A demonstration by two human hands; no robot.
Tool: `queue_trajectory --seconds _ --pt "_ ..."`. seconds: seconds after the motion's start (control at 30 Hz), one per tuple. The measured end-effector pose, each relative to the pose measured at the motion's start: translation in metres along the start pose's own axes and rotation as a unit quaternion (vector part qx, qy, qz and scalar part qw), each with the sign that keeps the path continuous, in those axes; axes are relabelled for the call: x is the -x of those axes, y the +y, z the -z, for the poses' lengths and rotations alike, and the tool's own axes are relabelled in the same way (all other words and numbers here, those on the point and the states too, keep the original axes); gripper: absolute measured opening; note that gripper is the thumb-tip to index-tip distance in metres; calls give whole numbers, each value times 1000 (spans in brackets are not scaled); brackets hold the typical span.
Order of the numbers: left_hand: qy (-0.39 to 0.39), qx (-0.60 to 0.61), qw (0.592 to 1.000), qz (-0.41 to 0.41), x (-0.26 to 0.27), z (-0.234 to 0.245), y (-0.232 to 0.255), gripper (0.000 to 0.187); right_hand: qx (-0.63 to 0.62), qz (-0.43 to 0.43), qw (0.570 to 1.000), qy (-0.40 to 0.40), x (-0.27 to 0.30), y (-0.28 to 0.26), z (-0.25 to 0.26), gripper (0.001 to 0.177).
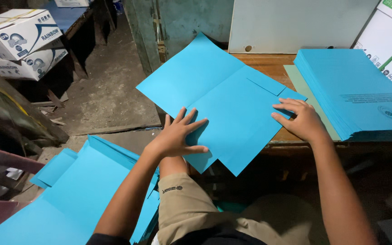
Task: The person folds light blue paper sheets on a wooden table. They align the edges, fold the paper in half, and press the crease flat with both hands. The folded sheets are stacked on the table.
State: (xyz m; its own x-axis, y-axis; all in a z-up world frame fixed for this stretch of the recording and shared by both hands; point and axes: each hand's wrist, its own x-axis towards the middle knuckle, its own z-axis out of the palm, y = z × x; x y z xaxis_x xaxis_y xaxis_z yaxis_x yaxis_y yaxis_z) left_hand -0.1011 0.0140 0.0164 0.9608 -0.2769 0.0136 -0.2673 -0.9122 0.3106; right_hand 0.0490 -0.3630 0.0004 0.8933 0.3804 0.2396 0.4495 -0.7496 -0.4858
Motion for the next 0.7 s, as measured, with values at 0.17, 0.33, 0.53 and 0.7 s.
queue_trajectory --seconds 0.17,0.33,0.53,0.7 --pt "21 -3 1000 -5 2 -11 -3 91 -2 8 1000 10 -1 4 -3 34" --pt "28 -20 999 -5 3 2 16 95 10 4 1000 14 -2 3 -2 32" --pt "71 -79 993 -56 -19 -19 73 66 -6 28 999 24 3 -1 -2 31" --pt "26 -26 996 -79 -52 -54 71 57 -13 115 984 136 -5 17 -12 34"
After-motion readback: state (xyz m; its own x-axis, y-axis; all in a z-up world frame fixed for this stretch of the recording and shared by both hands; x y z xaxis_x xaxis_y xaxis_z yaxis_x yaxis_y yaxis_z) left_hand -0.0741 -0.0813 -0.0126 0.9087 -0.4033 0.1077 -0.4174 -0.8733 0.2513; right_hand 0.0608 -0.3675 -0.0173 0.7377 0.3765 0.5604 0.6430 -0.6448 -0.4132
